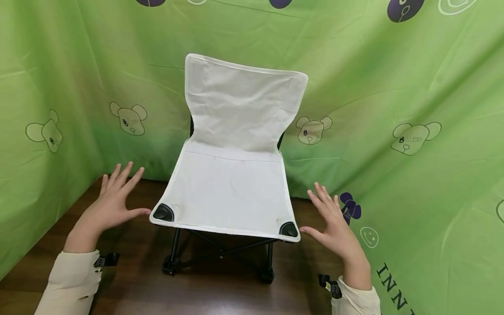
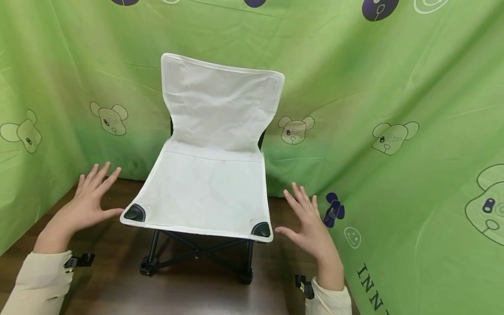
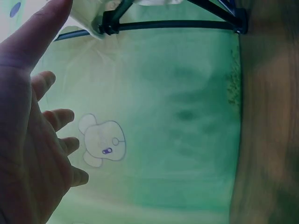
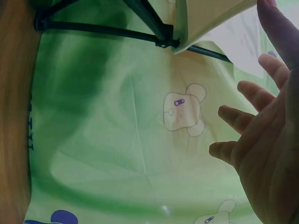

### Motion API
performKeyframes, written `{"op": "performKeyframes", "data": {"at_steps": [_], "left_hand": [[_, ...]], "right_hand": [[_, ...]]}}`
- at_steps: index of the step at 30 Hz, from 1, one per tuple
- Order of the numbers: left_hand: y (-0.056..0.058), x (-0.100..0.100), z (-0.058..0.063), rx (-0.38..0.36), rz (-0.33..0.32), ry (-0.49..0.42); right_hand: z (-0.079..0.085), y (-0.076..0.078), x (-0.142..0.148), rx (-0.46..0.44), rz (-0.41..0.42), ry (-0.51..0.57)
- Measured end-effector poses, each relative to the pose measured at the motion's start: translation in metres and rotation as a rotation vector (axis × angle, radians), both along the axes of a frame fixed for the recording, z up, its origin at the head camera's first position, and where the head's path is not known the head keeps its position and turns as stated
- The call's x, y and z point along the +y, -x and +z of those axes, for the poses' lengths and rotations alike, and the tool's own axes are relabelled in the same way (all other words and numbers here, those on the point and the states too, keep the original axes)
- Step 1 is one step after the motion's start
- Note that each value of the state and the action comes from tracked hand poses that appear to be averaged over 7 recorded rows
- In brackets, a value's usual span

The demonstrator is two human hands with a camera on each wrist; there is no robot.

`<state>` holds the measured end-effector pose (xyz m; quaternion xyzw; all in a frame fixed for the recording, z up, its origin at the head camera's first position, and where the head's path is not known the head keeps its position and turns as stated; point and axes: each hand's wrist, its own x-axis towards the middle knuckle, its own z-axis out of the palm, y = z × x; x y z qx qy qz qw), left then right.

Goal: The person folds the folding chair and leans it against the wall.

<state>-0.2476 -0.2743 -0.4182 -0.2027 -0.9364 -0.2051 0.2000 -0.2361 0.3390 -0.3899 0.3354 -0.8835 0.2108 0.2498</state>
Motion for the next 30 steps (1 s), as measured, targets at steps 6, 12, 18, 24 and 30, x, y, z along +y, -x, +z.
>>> {"op": "performKeyframes", "data": {"at_steps": [6, 12, 18, 24, 30], "left_hand": [[-0.005, 0.007, 0.008, 0.025, -0.041, -0.011], [-0.008, 0.011, 0.015, 0.06, -0.071, -0.018], [-0.012, 0.015, 0.023, 0.089, -0.11, -0.024], [-0.02, 0.02, 0.029, 0.102, -0.136, -0.017], [-0.029, 0.029, 0.034, 0.087, -0.175, -0.024]], "right_hand": [[0.0, -0.001, -0.006, -0.002, 0.032, -0.016], [0.006, -0.006, -0.009, 0.001, 0.065, -0.019], [0.014, -0.012, -0.013, -0.005, 0.107, -0.013], [0.019, -0.018, -0.018, 0.022, 0.153, 0.009], [0.025, -0.025, -0.022, 0.049, 0.158, 0.009]]}}
